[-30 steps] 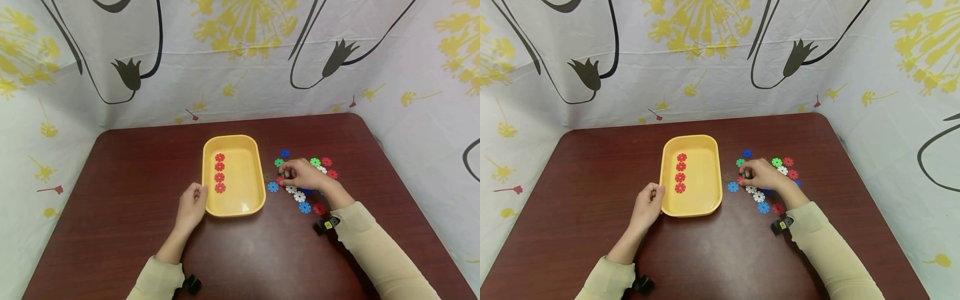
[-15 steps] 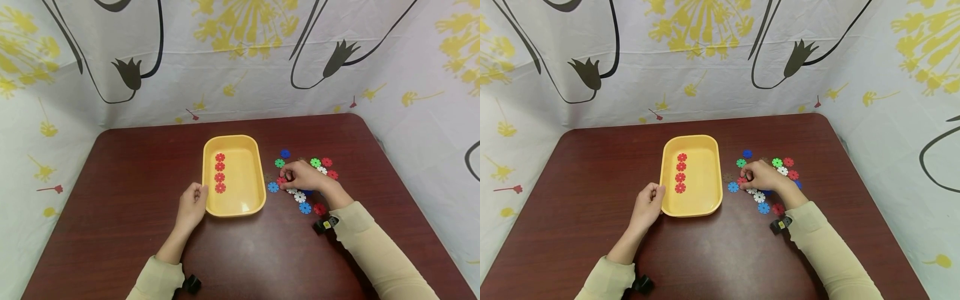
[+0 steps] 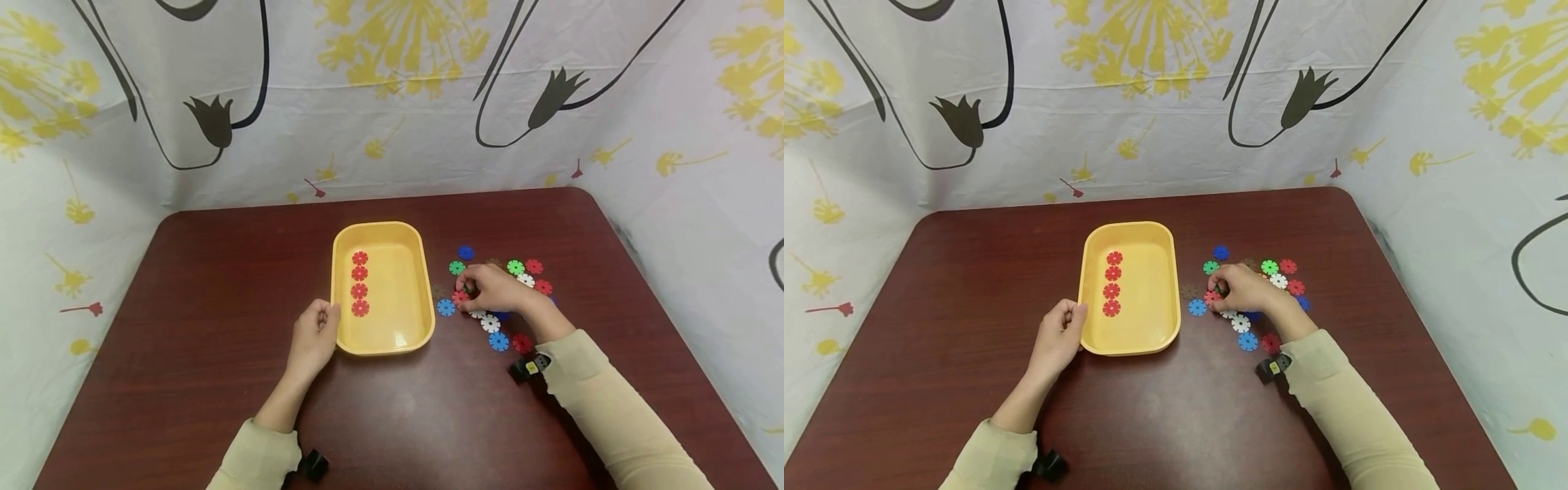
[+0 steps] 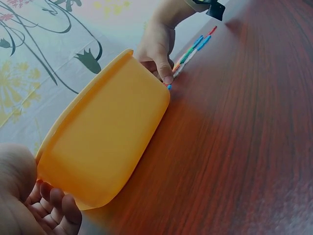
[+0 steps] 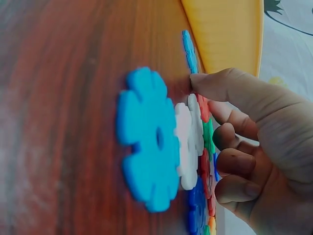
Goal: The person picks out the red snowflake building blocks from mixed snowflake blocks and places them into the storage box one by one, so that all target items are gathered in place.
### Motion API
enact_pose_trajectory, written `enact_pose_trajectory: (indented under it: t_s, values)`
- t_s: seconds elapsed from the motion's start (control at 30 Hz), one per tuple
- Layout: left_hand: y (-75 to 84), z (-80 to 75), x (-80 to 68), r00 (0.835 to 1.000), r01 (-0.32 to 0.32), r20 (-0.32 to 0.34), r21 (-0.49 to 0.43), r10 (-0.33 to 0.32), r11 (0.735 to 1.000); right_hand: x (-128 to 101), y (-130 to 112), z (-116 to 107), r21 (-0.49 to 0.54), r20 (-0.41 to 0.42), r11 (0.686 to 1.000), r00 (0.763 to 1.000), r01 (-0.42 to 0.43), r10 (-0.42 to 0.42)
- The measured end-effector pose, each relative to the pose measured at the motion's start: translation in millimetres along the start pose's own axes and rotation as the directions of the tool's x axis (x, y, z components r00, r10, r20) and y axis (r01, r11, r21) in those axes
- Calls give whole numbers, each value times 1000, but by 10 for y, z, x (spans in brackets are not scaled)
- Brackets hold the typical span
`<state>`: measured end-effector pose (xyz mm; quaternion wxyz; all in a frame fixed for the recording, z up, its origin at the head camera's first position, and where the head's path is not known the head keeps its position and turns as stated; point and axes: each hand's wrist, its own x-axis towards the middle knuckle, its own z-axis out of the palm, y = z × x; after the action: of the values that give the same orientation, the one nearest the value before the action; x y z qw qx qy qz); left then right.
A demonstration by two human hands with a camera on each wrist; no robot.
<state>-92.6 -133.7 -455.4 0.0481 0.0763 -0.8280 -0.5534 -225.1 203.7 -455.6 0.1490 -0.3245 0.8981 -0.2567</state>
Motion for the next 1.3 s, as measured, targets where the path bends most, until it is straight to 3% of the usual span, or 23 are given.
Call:
enact_pose_trajectory:
  t_s: [0.2,0.5,0.83,1.3]
  values:
    - [-3,5,4,1000,-9,-3,8,9,1000,4,-16,6,-5,-3,1000,1000,-26,26]
    - [-23,3,-5,1000,2,-9,17,-2,1000,-41,-35,-16,-32,-27,999,999,34,-35]
    - [-31,12,-13,1000,-5,-9,18,5,1000,-33,-30,-8,-59,-1,998,1000,-26,26]
    - [-26,19,6,1000,-11,-7,21,11,1000,-43,-18,-31,-17,11,1000,1000,-3,3]
